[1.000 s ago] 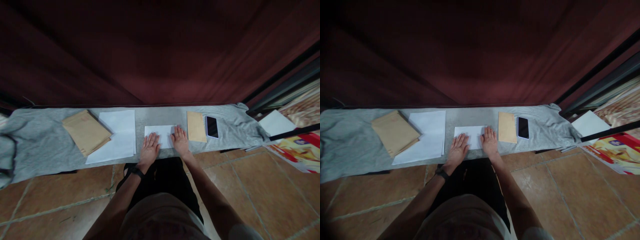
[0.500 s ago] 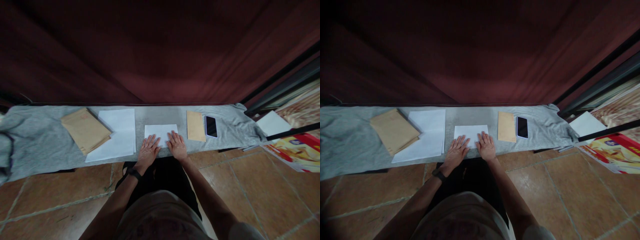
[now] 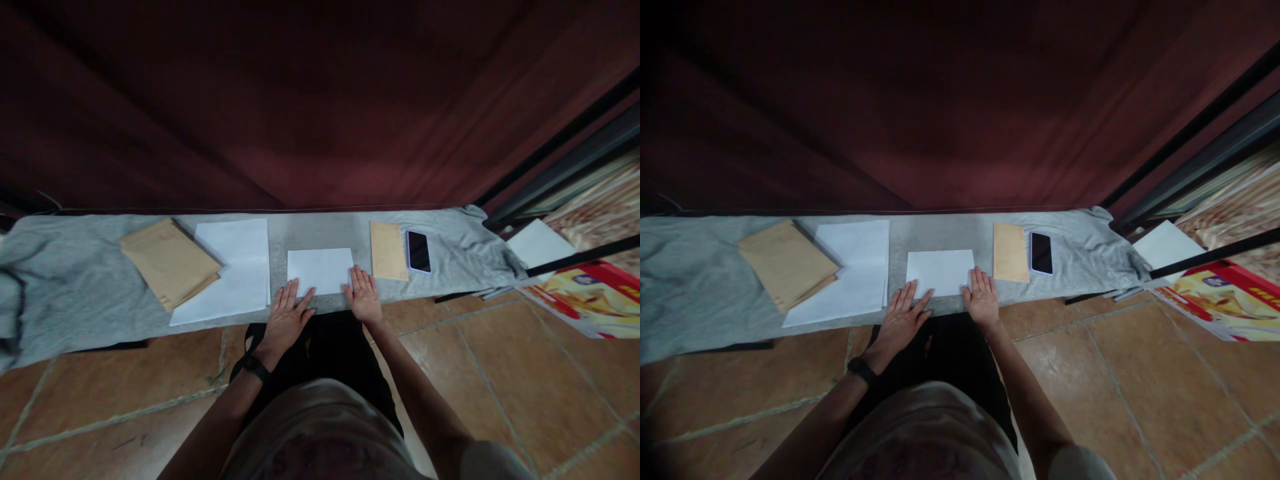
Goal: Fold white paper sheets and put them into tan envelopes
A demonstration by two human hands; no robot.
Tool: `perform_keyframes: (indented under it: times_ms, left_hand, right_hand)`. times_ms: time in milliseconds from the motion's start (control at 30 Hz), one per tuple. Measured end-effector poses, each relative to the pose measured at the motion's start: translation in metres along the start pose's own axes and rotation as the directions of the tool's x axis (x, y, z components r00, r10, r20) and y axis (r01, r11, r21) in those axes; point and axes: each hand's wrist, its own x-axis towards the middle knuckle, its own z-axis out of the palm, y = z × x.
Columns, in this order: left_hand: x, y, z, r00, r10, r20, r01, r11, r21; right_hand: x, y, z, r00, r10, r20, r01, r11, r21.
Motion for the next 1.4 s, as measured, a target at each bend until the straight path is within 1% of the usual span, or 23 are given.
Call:
perform_keyframes:
  times_ms: [200, 300, 433, 533, 600, 767, 900, 1067, 1167, 1233, 1333, 1367, 1400]
  left_hand:
    - [0.001, 0.001, -0.001, 1.000, -0.011, -0.001, 0.011, 1.000, -0.005]
    - [0.002, 0.002, -0.002, 1.000, -0.009, -0.004, 0.009, 1.000, 0.000]
    - [0.005, 0.005, -0.006, 1.000, -0.025, 0.010, 0.025, 1.000, 0.015]
    - [0.007, 0.013, -0.008, 0.999, -0.036, 0.008, 0.036, 0.999, 0.030]
    - [0.008, 0.018, -0.007, 1.000, -0.024, 0.012, 0.023, 0.999, 0.026]
    - [0.006, 0.023, 0.002, 0.999, 0.044, 0.026, -0.045, 0.999, 0.012]
    - [0.005, 0.023, 0.005, 0.999, 0.051, 0.018, -0.051, 0.999, 0.012]
    - [0.004, 0.025, 0.002, 0.999, 0.043, 0.021, -0.043, 0.999, 0.021]
    - [-0.002, 0.024, 0.003, 0.999, 0.044, 0.013, -0.044, 0.999, -0.005]
    - [-0.008, 0.023, 0.005, 0.999, 0.040, 0.001, -0.040, 0.999, -0.031]
    - [-0.015, 0.019, 0.008, 0.999, 0.014, -0.035, -0.017, 0.997, -0.081]
    - [-0.016, 0.018, 0.009, 0.999, 0.003, -0.047, -0.007, 0.995, -0.100]
    - [-0.016, 0.017, 0.009, 0.998, -0.008, -0.057, 0.001, 0.993, -0.120]
  right_hand:
    - [0.001, 0.003, -0.012, 0.993, 0.109, 0.043, -0.113, 0.988, 0.105]
    - [0.007, 0.003, -0.017, 0.982, 0.180, 0.053, -0.184, 0.977, 0.106]
    - [0.019, 0.001, -0.019, 0.959, 0.278, 0.048, -0.282, 0.953, 0.114]
    - [0.027, 0.001, -0.018, 0.926, 0.359, 0.114, -0.375, 0.905, 0.202]
    - [0.030, 0.001, -0.017, 0.901, 0.403, 0.158, -0.432, 0.865, 0.255]
    - [0.034, 0.005, -0.019, 0.877, 0.433, 0.209, -0.480, 0.806, 0.346]
    - [0.036, 0.003, -0.022, 0.879, 0.411, 0.242, -0.476, 0.727, 0.494]
    - [0.041, -0.009, -0.028, 0.888, 0.381, 0.258, -0.443, 0.554, 0.705]
    - [0.046, -0.015, -0.034, 0.895, 0.370, 0.249, -0.409, 0.459, 0.789]
    - [0.051, -0.017, -0.041, 0.900, 0.366, 0.237, -0.386, 0.417, 0.823]
    - [0.061, -0.018, -0.058, 0.912, 0.363, 0.190, -0.330, 0.375, 0.866]
    - [0.065, -0.019, -0.065, 0.920, 0.363, 0.145, -0.285, 0.368, 0.885]
    - [0.069, -0.020, -0.074, 0.930, 0.359, 0.081, -0.225, 0.380, 0.897]
